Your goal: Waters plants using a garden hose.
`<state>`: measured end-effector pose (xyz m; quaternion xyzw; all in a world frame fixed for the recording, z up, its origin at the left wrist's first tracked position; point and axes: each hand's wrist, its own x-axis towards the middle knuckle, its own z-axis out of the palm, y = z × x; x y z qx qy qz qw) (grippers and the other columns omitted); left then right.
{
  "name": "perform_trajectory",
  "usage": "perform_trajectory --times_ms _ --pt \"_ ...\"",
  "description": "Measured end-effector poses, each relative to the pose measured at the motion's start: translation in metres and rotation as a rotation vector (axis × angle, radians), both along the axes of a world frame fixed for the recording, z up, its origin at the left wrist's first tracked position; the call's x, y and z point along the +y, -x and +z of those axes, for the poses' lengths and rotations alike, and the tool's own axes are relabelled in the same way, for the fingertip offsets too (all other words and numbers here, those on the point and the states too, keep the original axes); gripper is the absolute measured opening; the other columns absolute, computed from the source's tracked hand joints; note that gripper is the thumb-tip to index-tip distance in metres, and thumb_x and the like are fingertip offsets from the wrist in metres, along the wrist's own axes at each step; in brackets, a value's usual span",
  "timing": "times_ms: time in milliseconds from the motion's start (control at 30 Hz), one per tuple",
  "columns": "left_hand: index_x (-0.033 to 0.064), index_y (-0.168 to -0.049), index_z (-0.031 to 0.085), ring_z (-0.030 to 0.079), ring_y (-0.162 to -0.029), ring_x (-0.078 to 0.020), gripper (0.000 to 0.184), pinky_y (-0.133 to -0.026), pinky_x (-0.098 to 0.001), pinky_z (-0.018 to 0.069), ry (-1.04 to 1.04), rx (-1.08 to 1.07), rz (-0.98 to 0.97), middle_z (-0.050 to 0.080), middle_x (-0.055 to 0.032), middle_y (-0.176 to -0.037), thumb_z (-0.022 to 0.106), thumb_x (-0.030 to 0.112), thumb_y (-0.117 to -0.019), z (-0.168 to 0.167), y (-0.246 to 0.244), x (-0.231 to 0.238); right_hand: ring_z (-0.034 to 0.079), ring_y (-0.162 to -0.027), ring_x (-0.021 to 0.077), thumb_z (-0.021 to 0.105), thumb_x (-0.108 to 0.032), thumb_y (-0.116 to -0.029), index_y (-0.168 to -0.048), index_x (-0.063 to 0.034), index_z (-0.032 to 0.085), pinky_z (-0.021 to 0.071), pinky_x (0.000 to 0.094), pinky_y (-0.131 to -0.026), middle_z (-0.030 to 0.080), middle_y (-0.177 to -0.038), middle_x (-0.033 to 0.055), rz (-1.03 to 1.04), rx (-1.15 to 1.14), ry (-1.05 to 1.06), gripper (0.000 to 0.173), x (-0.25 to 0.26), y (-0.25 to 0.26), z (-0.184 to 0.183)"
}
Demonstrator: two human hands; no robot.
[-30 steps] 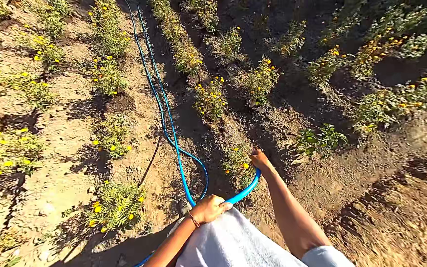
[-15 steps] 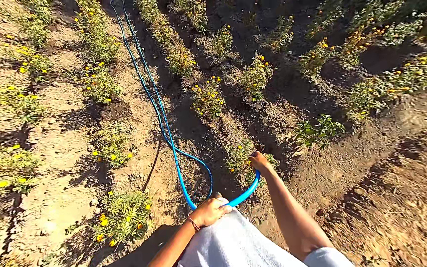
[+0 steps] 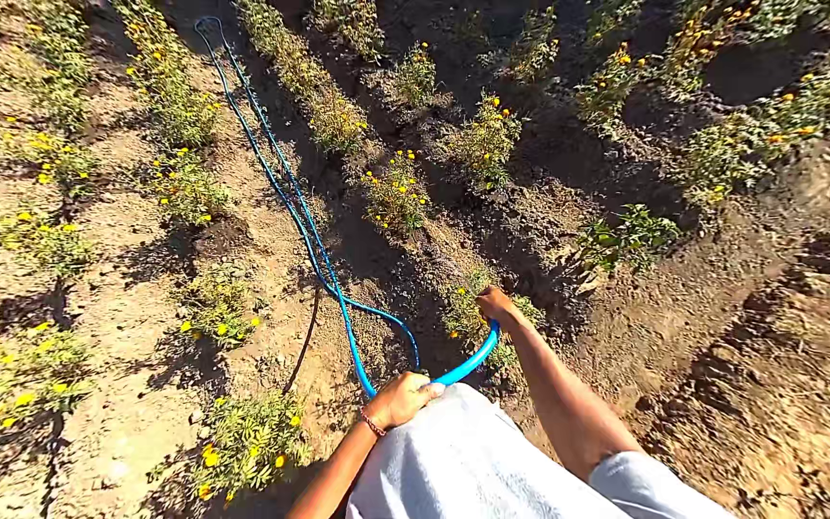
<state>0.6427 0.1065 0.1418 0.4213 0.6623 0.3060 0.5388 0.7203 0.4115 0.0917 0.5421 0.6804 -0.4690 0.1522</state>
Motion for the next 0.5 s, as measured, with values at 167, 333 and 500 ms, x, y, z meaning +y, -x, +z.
perform_trajectory --times_ms 167,333,500 --pt "0.0062 -0.075 0.056 0.049 -0.061 -0.0159 0.049 -0.062 -0.0404 0.043 0.015 0.049 0.015 0.048 -0.0017 -0.065 0.047 0.044 -0.1064 -0.011 -0.003 0.016 0.064 -0.087 0.0282 0.051 -0.023 -0.1055 -0.139 -0.0007 0.051 0.0529 0.048 -0.081 0.063 -0.11 0.0203 0.012 -0.014 0.017 0.04 0.018 0.002 -0.017" --pt "0.0061 -0.077 0.058 0.05 -0.062 -0.0145 0.048 -0.063 -0.0392 0.0441 0.026 0.049 0.052 0.05 -0.0013 -0.066 0.048 0.044 -0.106 -0.008 -0.004 0.03 0.062 -0.085 0.0273 0.05 -0.022 -0.1061 -0.14 -0.0005 0.05 0.0523 0.0472 -0.08 0.062 -0.11 0.0202 -0.001 -0.007 0.034 0.04 0.03 0.001 -0.02" --pt "0.0046 -0.078 0.06 0.053 -0.065 -0.0171 0.049 -0.065 -0.042 0.0451 0.05 0.076 0.041 0.052 -0.0038 -0.068 0.048 0.044 -0.1059 -0.009 0.001 0.037 0.065 -0.094 0.0309 0.05 -0.026 -0.1064 -0.138 0.0006 0.051 0.0524 0.0504 -0.086 0.063 -0.115 0.0225 0.026 -0.045 0.025 0.041 0.037 0.009 -0.02"
